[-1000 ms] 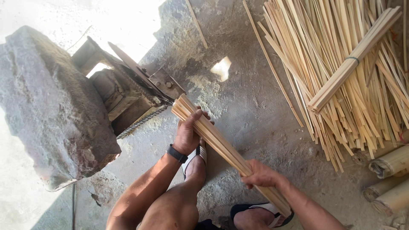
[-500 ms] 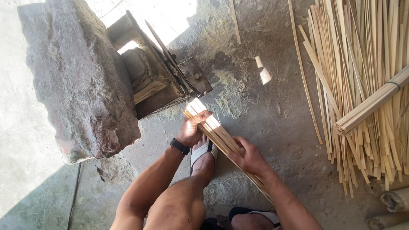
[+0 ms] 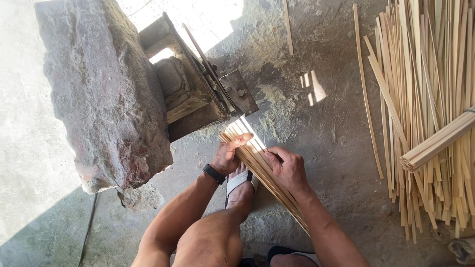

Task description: The person sits on the floor and uses a bandsaw to cut bundles of thin bamboo strips into shorter lengths. They repeatedly feed the strips through the saw, collect the cut pieces, and stack them on the floor.

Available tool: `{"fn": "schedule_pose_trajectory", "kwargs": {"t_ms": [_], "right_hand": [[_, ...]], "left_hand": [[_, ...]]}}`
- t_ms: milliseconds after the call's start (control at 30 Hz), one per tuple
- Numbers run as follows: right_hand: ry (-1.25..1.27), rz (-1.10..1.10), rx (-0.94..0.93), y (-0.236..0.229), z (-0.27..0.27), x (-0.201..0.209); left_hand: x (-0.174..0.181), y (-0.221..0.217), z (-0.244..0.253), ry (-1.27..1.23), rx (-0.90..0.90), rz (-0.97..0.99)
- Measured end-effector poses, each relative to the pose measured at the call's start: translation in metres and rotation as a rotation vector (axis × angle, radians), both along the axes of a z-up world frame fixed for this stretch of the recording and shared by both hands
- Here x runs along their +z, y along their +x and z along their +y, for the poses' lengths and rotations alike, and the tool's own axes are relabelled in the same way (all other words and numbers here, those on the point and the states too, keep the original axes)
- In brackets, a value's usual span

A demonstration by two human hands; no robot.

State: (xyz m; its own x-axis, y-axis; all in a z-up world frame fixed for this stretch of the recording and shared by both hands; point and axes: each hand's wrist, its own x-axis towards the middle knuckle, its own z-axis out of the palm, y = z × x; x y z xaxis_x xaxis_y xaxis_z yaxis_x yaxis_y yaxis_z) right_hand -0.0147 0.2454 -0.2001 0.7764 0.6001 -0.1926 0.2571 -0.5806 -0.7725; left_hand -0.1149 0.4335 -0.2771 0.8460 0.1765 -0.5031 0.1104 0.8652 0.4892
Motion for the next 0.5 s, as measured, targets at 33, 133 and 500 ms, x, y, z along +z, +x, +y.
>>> {"fn": "schedule_pose_trajectory", "kwargs": {"t_ms": [33,133,500], "right_hand": [[0.098,-0.138,0.010,0.000,0.002,0.002],[0.281,-0.417,0.047,-0.004,0.005,0.009],[0.207,-0.475,0.033,0.006,0.077,-0.015]], "left_hand": [[-0.002,-0.004,-0.001,0.009,0.021,-0.047],[-0.010,-0.007,-0.002,0.008,0.075,-0.018],[-0.021,0.000,0.003,0.140,0.110,0.024]]}}
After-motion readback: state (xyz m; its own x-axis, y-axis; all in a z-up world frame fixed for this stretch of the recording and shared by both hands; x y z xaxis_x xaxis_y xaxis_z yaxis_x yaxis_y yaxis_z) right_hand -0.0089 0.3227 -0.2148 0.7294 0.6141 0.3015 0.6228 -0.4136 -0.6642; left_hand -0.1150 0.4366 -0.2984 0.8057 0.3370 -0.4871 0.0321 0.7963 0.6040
